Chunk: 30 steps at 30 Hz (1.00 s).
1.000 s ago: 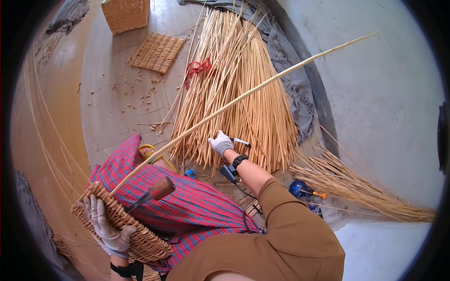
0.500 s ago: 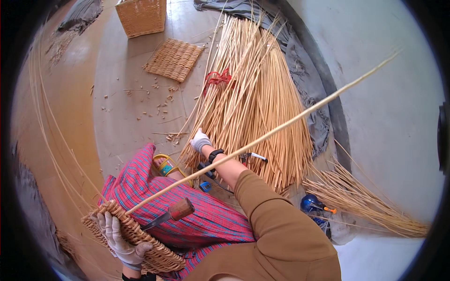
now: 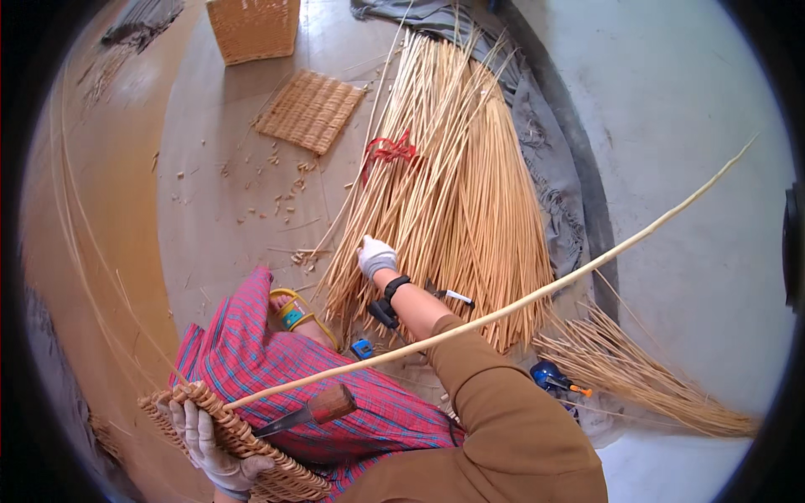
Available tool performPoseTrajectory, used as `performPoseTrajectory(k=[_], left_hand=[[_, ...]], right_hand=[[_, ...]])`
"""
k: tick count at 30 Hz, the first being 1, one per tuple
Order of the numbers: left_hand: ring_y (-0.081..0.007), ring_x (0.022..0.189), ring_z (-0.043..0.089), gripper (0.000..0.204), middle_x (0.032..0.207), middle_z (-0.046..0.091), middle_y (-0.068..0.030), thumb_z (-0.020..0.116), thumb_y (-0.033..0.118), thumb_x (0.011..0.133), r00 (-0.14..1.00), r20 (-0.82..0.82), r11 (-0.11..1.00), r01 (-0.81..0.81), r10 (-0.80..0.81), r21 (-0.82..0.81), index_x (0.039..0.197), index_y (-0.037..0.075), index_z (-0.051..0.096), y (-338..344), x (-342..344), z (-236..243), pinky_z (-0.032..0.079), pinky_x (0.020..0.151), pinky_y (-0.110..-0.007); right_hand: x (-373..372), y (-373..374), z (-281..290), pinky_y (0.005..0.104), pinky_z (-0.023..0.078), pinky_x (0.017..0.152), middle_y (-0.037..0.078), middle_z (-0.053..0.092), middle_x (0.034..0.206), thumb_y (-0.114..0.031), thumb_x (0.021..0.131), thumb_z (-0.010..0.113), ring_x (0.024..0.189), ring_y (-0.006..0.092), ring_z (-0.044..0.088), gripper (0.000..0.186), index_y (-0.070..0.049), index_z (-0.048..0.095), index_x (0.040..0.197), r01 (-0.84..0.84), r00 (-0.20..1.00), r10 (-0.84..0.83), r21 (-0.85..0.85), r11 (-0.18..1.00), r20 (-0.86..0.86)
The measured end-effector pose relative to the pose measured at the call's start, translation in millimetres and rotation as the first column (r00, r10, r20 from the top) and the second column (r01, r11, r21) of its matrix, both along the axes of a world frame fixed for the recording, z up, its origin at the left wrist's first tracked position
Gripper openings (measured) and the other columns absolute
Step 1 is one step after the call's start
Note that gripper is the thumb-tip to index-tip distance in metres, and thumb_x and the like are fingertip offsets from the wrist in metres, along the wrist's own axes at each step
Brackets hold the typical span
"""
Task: Weaving a wicker basket using straw strips, scissors, and an awl.
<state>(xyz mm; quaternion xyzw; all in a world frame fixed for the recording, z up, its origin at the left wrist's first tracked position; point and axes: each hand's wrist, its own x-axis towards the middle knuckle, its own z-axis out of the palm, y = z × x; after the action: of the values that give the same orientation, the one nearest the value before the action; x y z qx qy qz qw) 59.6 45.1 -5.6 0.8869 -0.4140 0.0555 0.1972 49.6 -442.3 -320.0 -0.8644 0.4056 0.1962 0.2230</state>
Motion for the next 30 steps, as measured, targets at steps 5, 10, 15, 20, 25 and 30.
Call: performPoseTrajectory(k=[5,10,15,20,25,30], left_hand=[[-0.0485,0.156,0.033,0.119,0.165,0.042,-0.0245,0.054,0.09,0.086,1.0,-0.002,0.998,0.029,-0.03,-0.05,0.161,-0.002,0.04,0.5,2.8,-2.9,0.02,0.129,-0.064],[-0.0498,0.147,0.045,0.1,0.157,0.052,-0.0233,0.062,0.078,0.092,1.0,-0.017,0.996,0.01,-0.012,-0.086,0.155,0.002,0.05,-23.1,-3.3,25.7,0.032,0.124,-0.065],[-0.0499,0.147,0.045,0.101,0.156,0.053,-0.0237,0.065,0.078,0.09,1.0,-0.028,0.996,-0.001,-0.002,-0.085,0.154,0.001,0.051,-25.4,-7.3,29.6,0.032,0.124,-0.065],[-0.0492,0.147,0.045,0.1,0.156,0.054,-0.0236,0.066,0.077,0.09,1.0,-0.028,0.998,-0.007,0.005,-0.069,0.154,0.001,0.051,-23.9,-6.8,34.3,0.031,0.125,-0.065],[-0.0495,0.156,0.033,0.117,0.165,0.042,-0.0252,0.056,0.087,0.088,0.998,0.017,0.999,0.053,-0.054,0.006,0.161,-0.003,0.039,-6.9,1.8,9.5,0.02,0.129,-0.064],[-0.0479,0.156,0.034,0.114,0.164,0.044,-0.0209,0.06,0.087,0.084,0.999,-0.046,0.999,-0.007,0.004,-0.051,0.16,0.004,0.043,-25.0,-4.7,17.7,0.021,0.129,-0.065]], right_hand=[[10.8,20.1,0.0,0.052,0.06,0.096,0.024,0.075,0.118,-0.019,0.1,0.061,0.115,0.0421,0.073,0.029,-0.006,0.07,0.124,0.235,0.971,-0.235,-0.005,0.972,-0.032],[18.2,33.8,9.5,0.0492,0.057,0.104,0.025,0.065,0.138,-0.025,0.095,0.07,0.126,0.042,0.067,0.04,-0.003,0.07,0.129,0.277,0.961,-0.275,0.077,0.958,-0.029],[-15.0,14.4,-5.5,0.0431,0.06,0.092,0.019,0.079,0.112,-0.023,0.09,0.071,0.102,0.0372,0.076,0.044,-0.009,0.073,0.132,0.549,0.702,-0.631,0.314,0.775,0.33],[-76.5,-9.6,-8.4,0.03,0.058,0.08,0.007,0.078,0.106,-0.012,0.09,0.077,0.09,0.016,0.072,0.042,-0.004,0.073,0.131,0.468,0.494,-0.72,0.55,0.692,0.487],[-142.9,-40.1,-10.0,0.0304,0.053,0.105,0.011,0.075,0.13,-0.002,0.091,0.075,0.117,0.02,0.071,0.045,-0.002,0.07,0.135,0.404,0.37,-0.819,0.717,0.567,0.439],[-152.0,-42.0,-13.9,0.0294,0.052,0.106,0.01,0.071,0.134,-0.001,0.09,0.073,0.12,0.019,0.069,0.047,-0.003,0.067,0.137,0.389,0.546,-0.661,0.542,0.745,0.515]])
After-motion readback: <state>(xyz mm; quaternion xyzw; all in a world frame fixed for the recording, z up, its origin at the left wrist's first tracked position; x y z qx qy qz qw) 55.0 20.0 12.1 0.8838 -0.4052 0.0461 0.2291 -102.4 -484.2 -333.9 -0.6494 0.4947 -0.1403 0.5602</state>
